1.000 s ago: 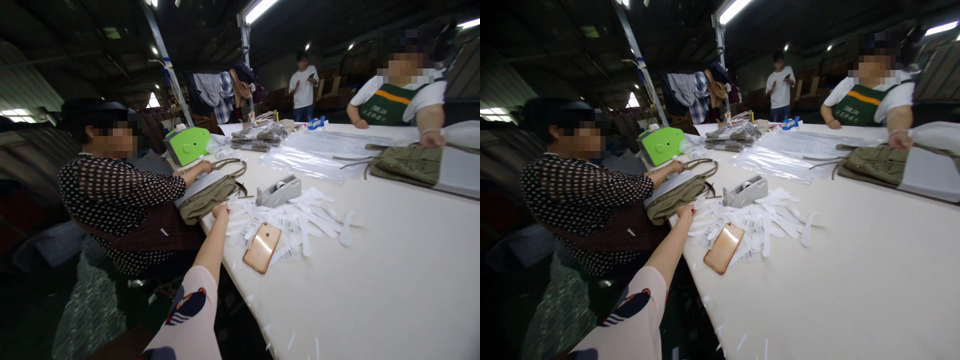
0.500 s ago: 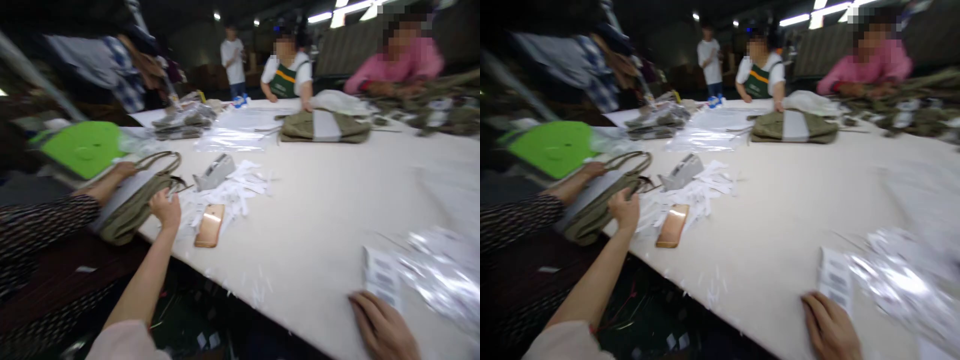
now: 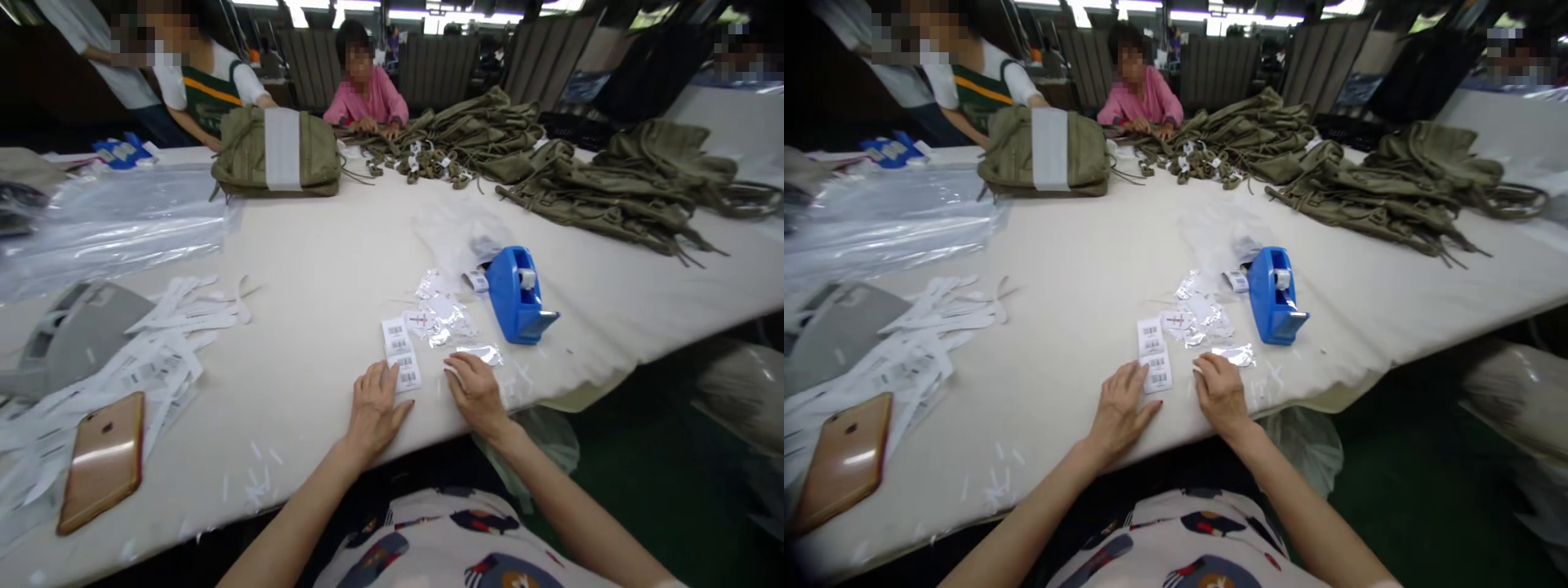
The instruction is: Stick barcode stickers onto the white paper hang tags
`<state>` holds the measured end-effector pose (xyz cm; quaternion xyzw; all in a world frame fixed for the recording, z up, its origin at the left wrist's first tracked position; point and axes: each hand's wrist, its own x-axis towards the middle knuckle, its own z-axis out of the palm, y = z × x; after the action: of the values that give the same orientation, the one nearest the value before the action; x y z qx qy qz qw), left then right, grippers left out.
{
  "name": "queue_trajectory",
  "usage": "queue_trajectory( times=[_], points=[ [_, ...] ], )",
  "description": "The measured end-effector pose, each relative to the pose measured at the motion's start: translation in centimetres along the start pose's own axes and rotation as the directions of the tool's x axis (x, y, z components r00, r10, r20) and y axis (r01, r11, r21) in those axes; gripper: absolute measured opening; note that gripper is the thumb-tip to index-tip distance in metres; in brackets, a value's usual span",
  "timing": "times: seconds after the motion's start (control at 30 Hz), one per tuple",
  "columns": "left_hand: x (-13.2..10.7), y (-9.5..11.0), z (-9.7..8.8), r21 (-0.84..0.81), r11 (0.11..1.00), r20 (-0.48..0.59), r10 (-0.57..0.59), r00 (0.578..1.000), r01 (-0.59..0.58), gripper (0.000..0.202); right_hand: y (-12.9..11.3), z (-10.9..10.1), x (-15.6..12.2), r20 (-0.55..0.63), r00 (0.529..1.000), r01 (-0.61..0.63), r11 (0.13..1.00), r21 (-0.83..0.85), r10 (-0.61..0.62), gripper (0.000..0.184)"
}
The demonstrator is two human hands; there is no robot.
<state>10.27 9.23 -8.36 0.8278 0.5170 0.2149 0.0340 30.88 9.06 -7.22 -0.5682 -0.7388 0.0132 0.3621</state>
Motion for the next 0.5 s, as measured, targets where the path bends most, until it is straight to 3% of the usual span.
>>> queue_trajectory(
  times=[0.1,0.17,0.37,0.5],
  points=[
    [1.4,0.9,1.1,0.024,0.996,0.075,-0.082,0.994,0.081,0.053,3.0,-1.4,0.2,-0.040,0.992,-0.123,0.992,0.006,0.124,0.017],
    [2.1,1.0,1.2,0.020,0.994,0.089,-0.111,0.990,0.110,0.050,3.7,-1.4,0.2,-0.028,0.989,-0.142,0.988,0.063,0.144,0.015],
    [3.7,0.6,1.1,-0.087,0.958,0.042,-0.271,0.962,0.274,0.057,0.9,2.3,1.6,0.105,0.991,-0.106,0.978,0.179,0.088,0.019],
    [5.9,-0.1,1.3,-0.183,0.851,0.052,-0.492,0.869,0.493,0.038,-1.2,5.1,3.9,0.193,0.943,-0.285,0.957,0.057,0.270,0.027]
  ],
)
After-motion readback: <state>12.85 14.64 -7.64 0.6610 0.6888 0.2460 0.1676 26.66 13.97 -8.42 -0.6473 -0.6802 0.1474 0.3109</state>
